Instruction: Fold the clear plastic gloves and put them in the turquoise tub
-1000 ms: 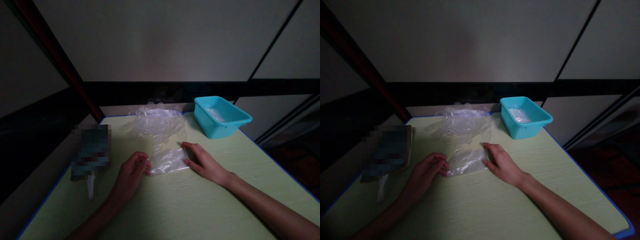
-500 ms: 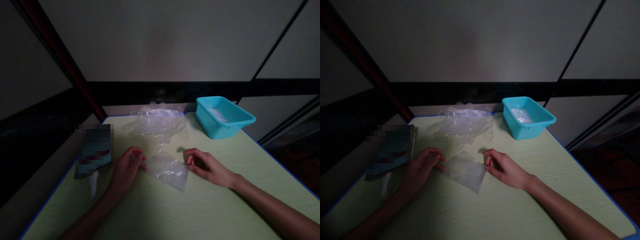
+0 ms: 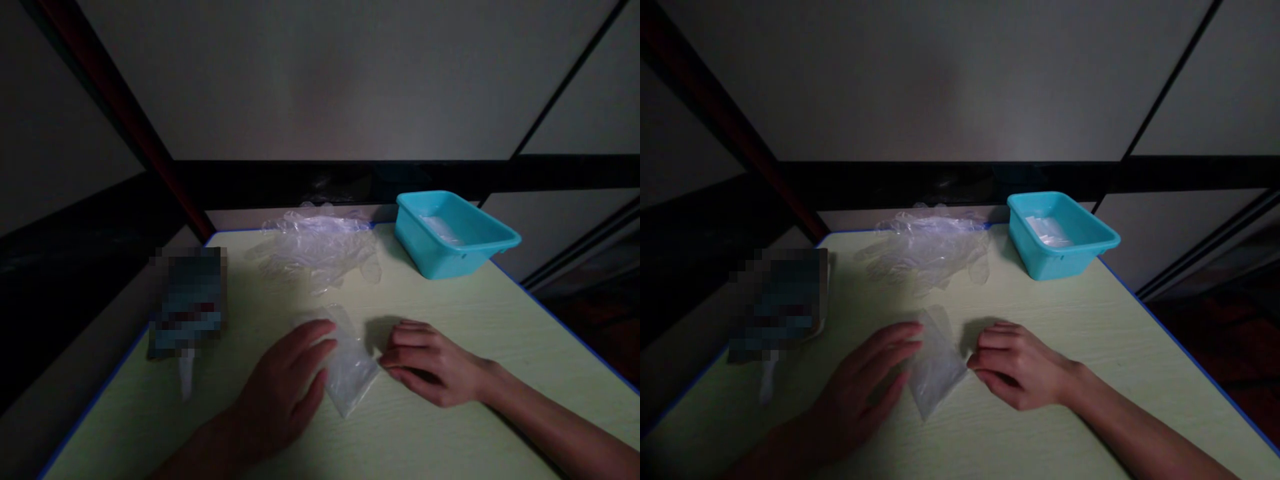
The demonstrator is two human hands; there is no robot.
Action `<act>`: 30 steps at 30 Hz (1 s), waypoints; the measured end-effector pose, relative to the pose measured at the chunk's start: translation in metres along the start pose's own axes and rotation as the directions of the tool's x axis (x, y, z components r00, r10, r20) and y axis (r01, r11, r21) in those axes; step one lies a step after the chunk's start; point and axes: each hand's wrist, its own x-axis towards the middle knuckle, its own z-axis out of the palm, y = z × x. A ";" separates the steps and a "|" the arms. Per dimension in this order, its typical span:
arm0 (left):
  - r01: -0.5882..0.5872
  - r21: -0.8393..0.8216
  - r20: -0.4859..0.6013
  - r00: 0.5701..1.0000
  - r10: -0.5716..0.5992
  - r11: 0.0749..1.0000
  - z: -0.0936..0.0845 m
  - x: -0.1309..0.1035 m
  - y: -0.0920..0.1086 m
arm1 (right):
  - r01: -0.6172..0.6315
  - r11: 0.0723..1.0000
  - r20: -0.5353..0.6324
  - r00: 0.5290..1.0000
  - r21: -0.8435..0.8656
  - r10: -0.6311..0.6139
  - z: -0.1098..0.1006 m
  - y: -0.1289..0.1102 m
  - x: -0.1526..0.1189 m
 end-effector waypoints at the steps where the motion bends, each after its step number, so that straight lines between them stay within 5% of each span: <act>1: -0.056 -0.001 0.068 0.996 0.056 0.998 0.000 0.000 0.004 | 0.022 0.999 0.007 1.000 -0.029 -0.022 0.000 0.001 0.000; 6: -0.144 -0.053 0.396 0.905 0.153 0.988 0.000 0.006 0.018 | 0.096 0.990 0.051 0.995 -0.103 -0.091 0.000 0.001 0.000; 13: -0.066 -0.158 0.616 0.773 0.151 0.985 -0.005 0.012 0.021 | 0.104 0.984 0.117 0.989 -0.142 -0.088 -0.001 -0.002 0.001; 30: -0.004 -0.167 0.615 0.781 0.107 0.986 -0.004 0.012 0.020 | 0.094 0.988 0.120 0.990 -0.122 -0.079 0.001 0.000 0.000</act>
